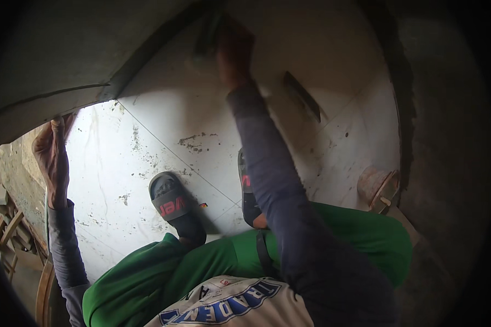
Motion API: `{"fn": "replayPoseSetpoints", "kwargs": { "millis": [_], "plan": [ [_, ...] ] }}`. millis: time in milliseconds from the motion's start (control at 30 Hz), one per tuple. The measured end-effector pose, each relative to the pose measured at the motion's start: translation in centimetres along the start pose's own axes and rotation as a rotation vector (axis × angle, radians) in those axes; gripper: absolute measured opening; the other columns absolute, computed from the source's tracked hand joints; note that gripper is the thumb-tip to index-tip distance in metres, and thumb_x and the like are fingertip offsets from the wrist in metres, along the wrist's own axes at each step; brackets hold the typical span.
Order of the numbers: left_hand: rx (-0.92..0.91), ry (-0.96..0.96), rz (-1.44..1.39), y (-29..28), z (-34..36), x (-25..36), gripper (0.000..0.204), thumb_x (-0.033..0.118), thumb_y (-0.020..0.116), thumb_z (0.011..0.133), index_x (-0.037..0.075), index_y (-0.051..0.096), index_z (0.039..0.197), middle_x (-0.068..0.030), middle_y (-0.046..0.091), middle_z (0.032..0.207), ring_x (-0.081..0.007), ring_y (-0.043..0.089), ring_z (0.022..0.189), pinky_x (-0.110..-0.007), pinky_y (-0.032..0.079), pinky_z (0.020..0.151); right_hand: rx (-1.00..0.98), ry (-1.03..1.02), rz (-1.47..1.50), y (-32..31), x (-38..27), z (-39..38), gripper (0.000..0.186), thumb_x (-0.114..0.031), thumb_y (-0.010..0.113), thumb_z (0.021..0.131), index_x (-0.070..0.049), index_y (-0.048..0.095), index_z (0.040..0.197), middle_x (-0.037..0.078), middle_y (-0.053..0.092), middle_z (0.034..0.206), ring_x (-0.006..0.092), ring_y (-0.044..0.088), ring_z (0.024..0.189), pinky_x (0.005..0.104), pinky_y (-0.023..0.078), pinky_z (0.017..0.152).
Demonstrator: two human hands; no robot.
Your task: The person applies mortar to the corner where a tiled floor meets the wall using a trowel and a grout float. They scoop mortar from a bucket, spread it onto the float, and press it into the joints while smoothing the material and wiping off excess.
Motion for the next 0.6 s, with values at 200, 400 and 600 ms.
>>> {"fn": "replayPoseSetpoints", "kwargs": {
  "millis": [200, 400, 600],
  "plan": [
    [-0.007, 0.008, -0.051, 0.9, 0.3, -0.2, 0.037, 0.032, 0.066, 0.102, 0.001, 0.072, 0.122, -0.0156, 0.076, 0.113, -0.0277, 0.07, 0.116, -0.049, 0.052, 0.109, 0.061, 0.076, 0.066, -0.7, -0.5, 3.0, 0.021, -0.013, 0.055, 0.102, -0.001, 0.07, 0.11, 0.01, 0.073, 0.095, 0.0221, 0.069, 0.088, 0.0373, 0.057, 0.078],
    [0.015, -0.005, -0.055, 0.2, -0.5, 0.3, 0.038, 0.033, 0.064, 0.103, 0.0, 0.073, 0.12, -0.0161, 0.075, 0.114, -0.0267, 0.069, 0.116, -0.048, 0.053, 0.108, -0.182, 0.305, 0.564, 9.3, -10.6, -9.4, 0.039, -0.015, 0.062, 0.099, 0.004, 0.063, 0.133, 0.006, 0.071, 0.11, 0.0085, 0.058, 0.098, 0.0296, 0.053, 0.086],
    [-0.013, 0.037, -0.247, 1.7, 0.3, 1.3, 0.033, 0.03, 0.066, 0.103, 0.002, 0.074, 0.118, -0.013, 0.076, 0.112, -0.0222, 0.071, 0.112, -0.044, 0.056, 0.105, -0.067, 0.333, 0.265, 0.7, -3.3, -0.9, 0.036, -0.021, 0.045, 0.106, 0.002, 0.068, 0.12, 0.019, 0.073, 0.113, 0.026, 0.071, 0.103, 0.0391, 0.054, 0.09]
  ]
}}
Point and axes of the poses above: each hand's wrist, its own z-axis towards the middle knuckle, its own y-axis out of the palm, x = y × z, the point moved 10 cm from there along z, towards the middle knuckle
